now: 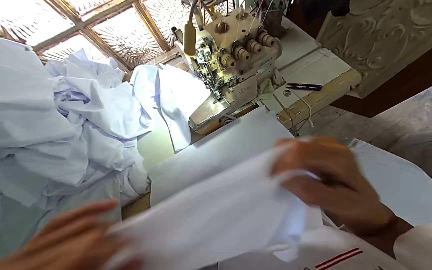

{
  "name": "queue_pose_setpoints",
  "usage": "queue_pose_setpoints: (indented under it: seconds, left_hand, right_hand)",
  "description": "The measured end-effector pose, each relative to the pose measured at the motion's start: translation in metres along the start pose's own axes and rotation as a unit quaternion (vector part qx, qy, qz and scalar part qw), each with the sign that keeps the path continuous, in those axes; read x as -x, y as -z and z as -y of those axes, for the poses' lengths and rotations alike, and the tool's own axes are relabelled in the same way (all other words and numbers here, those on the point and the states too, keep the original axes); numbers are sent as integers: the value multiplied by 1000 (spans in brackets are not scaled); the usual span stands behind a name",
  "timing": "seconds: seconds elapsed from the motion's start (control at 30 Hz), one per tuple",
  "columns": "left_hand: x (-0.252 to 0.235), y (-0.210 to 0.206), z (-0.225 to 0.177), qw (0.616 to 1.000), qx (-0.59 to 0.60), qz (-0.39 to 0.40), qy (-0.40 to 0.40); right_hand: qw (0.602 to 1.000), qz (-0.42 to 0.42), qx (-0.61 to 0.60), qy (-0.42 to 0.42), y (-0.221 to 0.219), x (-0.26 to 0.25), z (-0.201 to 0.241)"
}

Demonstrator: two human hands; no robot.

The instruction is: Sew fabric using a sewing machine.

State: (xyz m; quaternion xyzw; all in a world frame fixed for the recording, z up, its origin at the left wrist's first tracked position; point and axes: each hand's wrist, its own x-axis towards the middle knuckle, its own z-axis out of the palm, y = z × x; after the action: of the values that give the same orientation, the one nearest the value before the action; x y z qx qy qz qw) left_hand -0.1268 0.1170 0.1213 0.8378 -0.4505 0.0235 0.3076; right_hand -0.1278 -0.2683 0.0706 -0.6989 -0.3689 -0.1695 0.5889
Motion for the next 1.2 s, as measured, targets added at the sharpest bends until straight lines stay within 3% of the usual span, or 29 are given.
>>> queue_pose_setpoints:
  seconds: [0.1, 0.2, 0.3, 0.43, 0.57, 0.67, 0.73, 0.83, 1.0, 1.2]
  left_hand:
    - [-39, -49, 47, 986, -88, -42, 133]
    - [-56, -101, 95, 959, -93, 21, 267]
    - [-62, -128, 116, 933, -126, 56, 333]
    - [-81, -133, 98, 947, -131, 20, 291]
    - [-96, -145, 87, 988, 40, -3, 150]
    - [-100, -150, 86, 983, 122, -36, 131]
    - [-99, -151, 85, 974, 156, -60, 156]
    - [-101, -156, 83, 965, 161, -85, 191]
    - [-121, -179, 93, 974, 22, -84, 208]
    - [-148, -201, 99, 964, 28, -63, 258]
  right_hand:
    - [993, -28, 26, -110, -27, -4, -69]
    - [967, -23, 106, -230, -55, 16, -132]
    - [942, 1, 257, -216, -74, 29, -155]
    - [932, 1, 333, -142, -84, 30, -146]
    - [960, -11, 263, -101, -87, 27, -119]
    - [969, 9, 132, -208, -83, 28, -101]
    - [947, 67, 57, -310, -74, 34, -91]
    - [915, 114, -33, -387, -61, 52, -80]
    - [880, 45, -124, -456, -47, 71, -74]
    - [833, -56, -175, -521, -39, 74, -90]
